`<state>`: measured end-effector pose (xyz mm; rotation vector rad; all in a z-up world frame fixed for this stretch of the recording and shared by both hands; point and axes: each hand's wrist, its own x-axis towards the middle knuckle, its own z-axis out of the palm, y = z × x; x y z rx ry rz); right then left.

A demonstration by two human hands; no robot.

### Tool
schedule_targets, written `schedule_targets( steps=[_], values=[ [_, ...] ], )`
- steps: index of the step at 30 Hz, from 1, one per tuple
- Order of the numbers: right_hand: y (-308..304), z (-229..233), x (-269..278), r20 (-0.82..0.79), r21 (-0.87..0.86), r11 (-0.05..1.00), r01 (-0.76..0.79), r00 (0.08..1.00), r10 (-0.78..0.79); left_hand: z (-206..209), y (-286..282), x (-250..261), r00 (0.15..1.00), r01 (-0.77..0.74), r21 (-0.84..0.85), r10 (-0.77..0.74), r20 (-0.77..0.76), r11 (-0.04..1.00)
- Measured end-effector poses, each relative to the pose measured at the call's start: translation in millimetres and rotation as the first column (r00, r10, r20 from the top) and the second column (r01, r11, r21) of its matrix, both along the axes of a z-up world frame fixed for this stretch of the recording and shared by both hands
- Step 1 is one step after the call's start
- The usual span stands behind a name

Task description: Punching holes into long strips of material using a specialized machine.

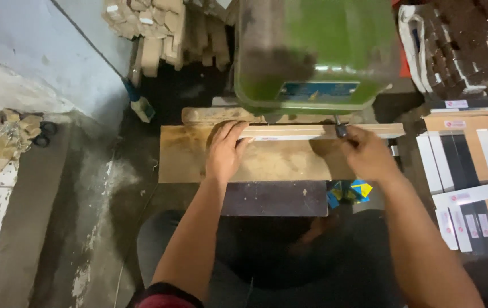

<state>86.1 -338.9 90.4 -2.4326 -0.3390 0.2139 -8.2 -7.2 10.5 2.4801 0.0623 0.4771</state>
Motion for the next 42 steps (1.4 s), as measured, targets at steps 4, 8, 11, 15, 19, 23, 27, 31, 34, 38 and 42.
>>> schedule_targets(
  steps=[4, 8, 11, 15, 19, 23, 27, 31, 34, 38, 42],
  values=[
    [33.3, 31.9, -29.7, -0.084, -0.006, 0.998, 0.064, 0.994, -0.064, -13.4, -3.7, 2.2, 0.962, -0.068, -0.004, 0.067, 0.266, 0.998],
    [24.1, -16.2, -16.1, -0.014, 0.007, 0.994, 0.106, 0.994, -0.106, -27.2, -2.8, 4.9, 0.933, -0.099, 0.013, 0.088, 0.350, 0.995],
    [28.2, -23.8, -8.0, -0.027, 0.000, 0.990, 0.140, 0.990, -0.140, -23.0, -2.4, 11.1, 0.936, -0.089, -0.019, 0.090, 0.341, 0.996],
    [25.2, -25.3, -7.1, -0.052, 0.077, 0.987, 0.140, 0.989, -0.137, -35.1, -1.5, 15.8, 0.937, -0.098, -0.084, 0.120, 0.327, 0.992],
    [27.4, -11.4, -10.9, -0.045, 0.073, 0.992, 0.106, 0.994, -0.103, -31.4, -2.6, 11.8, 0.942, -0.114, -0.074, 0.131, 0.308, 0.991],
    [18.7, 17.9, -19.9, -0.051, 0.052, 0.990, 0.132, 0.990, -0.129, -31.3, -2.2, 13.4, 0.943, -0.127, -0.070, 0.142, 0.300, 0.989],
    [13.6, 61.4, -23.6, -0.248, 0.247, 0.959, 0.137, 0.966, -0.075, -25.0, -3.8, 8.8, 0.939, -0.056, -0.085, 0.081, 0.334, 0.995],
    [29.0, 108.4, -35.9, -0.270, 0.230, 0.972, 0.050, 0.963, 0.014, -26.2, -4.5, 11.2, 0.962, -0.073, -0.153, 0.110, 0.248, 0.986],
    [41.7, 99.0, -27.6, -0.202, 0.125, 0.992, -0.021, 0.978, 0.046, -41.9, -0.7, 15.7, 0.946, -0.089, -0.107, 0.118, 0.303, 0.990],
    [32.5, -9.7, 47.5, 0.163, -0.029, 0.995, -0.096, 0.982, 0.100, -34.6, -3.4, 15.3, 0.953, -0.112, -0.117, 0.140, 0.268, 0.987],
    [30.4, -18.1, 52.4, 0.171, -0.012, 0.993, -0.115, 0.978, 0.115, -44.3, 1.7, 18.2, 0.957, -0.099, -0.092, 0.120, 0.265, 0.991]
  ],
)
